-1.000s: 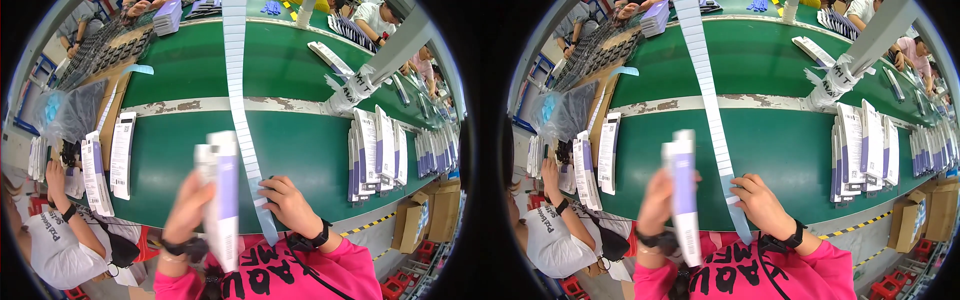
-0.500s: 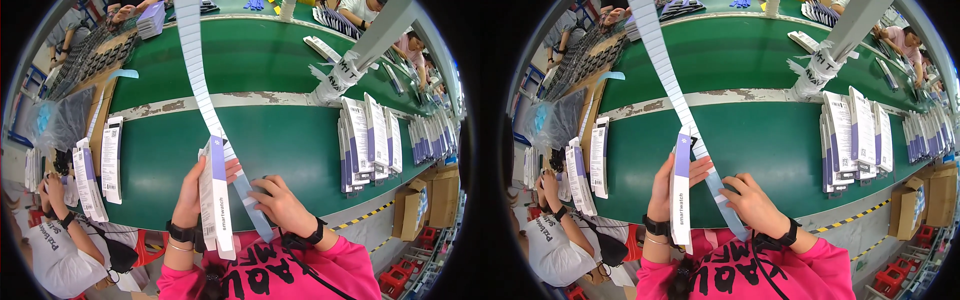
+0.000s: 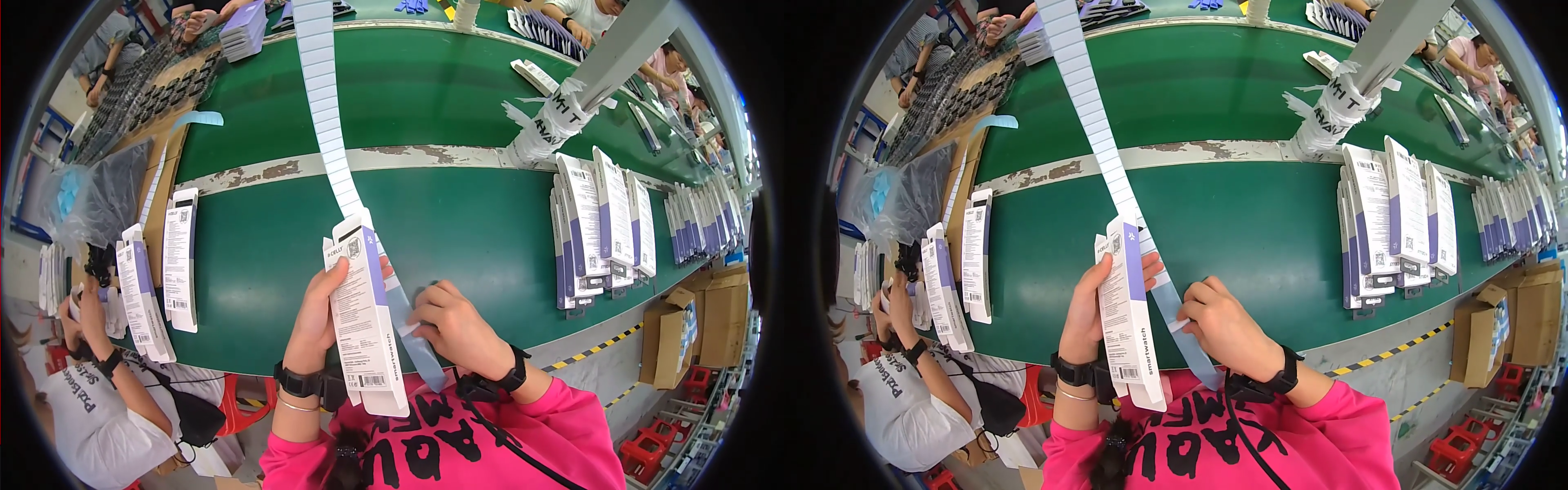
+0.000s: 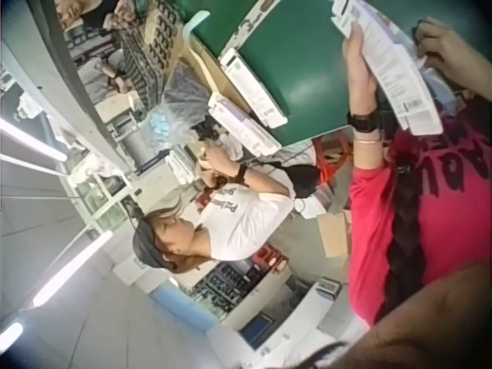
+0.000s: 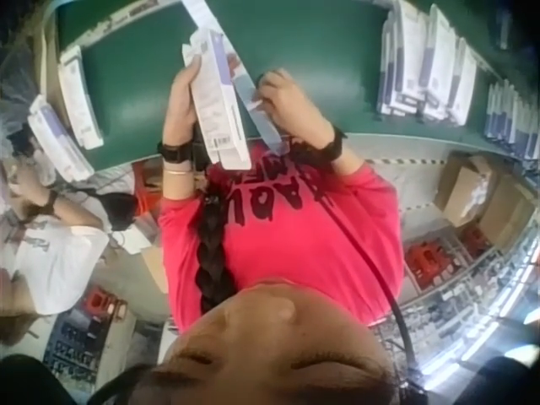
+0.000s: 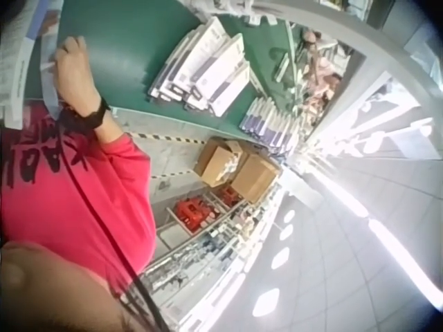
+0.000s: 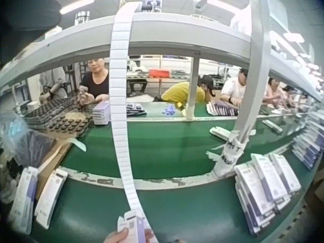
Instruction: The person peels a sticker from a roll and applies it to a box before folding the flaps closed and placing it onto a stack.
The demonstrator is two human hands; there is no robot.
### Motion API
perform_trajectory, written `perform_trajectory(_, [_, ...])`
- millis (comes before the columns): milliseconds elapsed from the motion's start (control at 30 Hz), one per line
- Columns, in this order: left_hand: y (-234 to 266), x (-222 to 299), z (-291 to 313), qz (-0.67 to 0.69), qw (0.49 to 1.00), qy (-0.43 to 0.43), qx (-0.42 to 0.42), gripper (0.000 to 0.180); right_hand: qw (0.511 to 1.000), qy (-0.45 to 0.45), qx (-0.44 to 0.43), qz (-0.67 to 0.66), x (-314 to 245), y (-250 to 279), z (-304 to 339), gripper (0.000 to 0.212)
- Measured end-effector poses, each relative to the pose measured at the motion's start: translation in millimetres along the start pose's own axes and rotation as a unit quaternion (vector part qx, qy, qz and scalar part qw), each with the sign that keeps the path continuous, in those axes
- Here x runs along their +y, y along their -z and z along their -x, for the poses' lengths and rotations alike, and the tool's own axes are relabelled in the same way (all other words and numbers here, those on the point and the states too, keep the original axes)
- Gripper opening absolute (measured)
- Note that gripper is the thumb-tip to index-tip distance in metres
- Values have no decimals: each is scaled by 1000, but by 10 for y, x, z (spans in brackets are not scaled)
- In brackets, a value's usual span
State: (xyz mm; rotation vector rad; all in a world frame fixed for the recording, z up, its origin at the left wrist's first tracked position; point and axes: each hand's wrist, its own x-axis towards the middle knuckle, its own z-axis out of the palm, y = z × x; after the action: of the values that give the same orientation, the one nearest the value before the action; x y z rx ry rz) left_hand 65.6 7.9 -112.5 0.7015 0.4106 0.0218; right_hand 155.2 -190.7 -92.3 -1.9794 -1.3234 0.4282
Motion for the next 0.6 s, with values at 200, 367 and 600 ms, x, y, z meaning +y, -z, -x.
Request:
perform_trajectory(200, [21,-32,16,-32,999,-10,-5,57,1000,-17,-15,-4,18,29,-66,20])
perform_trajectory(367, [16,-37,48,-46,999,-12,-9,57,994,-35,-24,-106,-14,4,-105,19])
perform_trajectory(600, [-25,-23,87,-27,1000,-10,-13,58,987,47,124,-90,-38,-124,-60,18])
